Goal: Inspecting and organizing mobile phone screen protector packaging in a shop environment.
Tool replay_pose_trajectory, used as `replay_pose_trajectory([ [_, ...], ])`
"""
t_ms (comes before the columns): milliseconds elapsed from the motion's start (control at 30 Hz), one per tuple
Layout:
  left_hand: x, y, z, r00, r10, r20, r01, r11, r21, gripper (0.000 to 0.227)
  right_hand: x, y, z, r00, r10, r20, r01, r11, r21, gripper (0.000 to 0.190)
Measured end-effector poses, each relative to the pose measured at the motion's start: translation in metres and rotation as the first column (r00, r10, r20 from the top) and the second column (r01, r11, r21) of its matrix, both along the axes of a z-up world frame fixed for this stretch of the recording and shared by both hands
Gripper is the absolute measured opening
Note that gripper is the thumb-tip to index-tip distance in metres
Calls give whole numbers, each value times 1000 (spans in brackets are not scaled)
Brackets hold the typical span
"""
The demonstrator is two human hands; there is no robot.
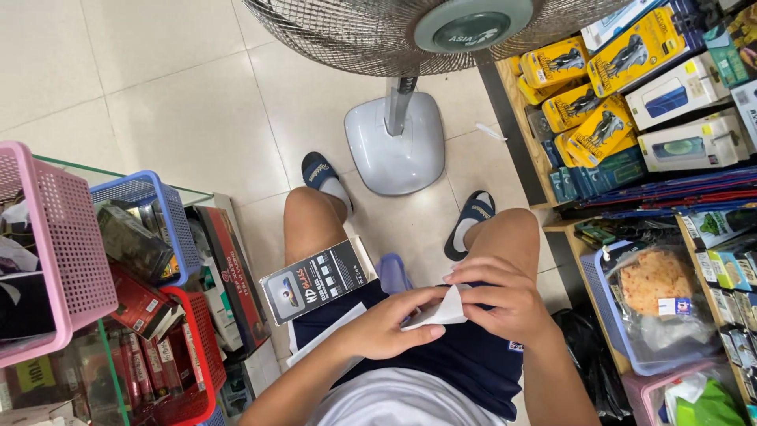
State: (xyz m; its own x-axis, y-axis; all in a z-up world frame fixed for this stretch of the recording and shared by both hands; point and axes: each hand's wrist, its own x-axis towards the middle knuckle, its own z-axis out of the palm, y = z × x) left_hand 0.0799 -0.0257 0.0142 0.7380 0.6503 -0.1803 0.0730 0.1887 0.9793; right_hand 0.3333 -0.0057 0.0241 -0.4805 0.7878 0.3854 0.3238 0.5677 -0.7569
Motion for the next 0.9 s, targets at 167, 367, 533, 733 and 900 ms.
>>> replay_pose_trajectory([
  [167, -16, -3, -35, 983, -143, 117, 162, 972, -171, 64, 45, 2, -2, 937, -133, -324, 102, 989, -111, 19],
  [367, -21, -5, -62, 899, 233, 371, -48, 895, -444, 71, 90, -11, -28, 272, -357, -893, 144, 933, -329, 16],
  [533, 3, -12, -51, 845, 192, 500, 54, 899, -435, 94, 35, -18, -35, 678, -466, -569, 113, 831, -545, 19],
  [733, -1, -14, -33, 805, 112, 582, 139, 919, -369, 113, -26, -7, -21, 809, -426, -405, -48, 640, -767, 13],
  [900, -10, -25, -54, 800, 124, 588, 161, 898, -409, 113, -47, -1, -7, 812, -269, -518, -101, 810, -578, 33],
])
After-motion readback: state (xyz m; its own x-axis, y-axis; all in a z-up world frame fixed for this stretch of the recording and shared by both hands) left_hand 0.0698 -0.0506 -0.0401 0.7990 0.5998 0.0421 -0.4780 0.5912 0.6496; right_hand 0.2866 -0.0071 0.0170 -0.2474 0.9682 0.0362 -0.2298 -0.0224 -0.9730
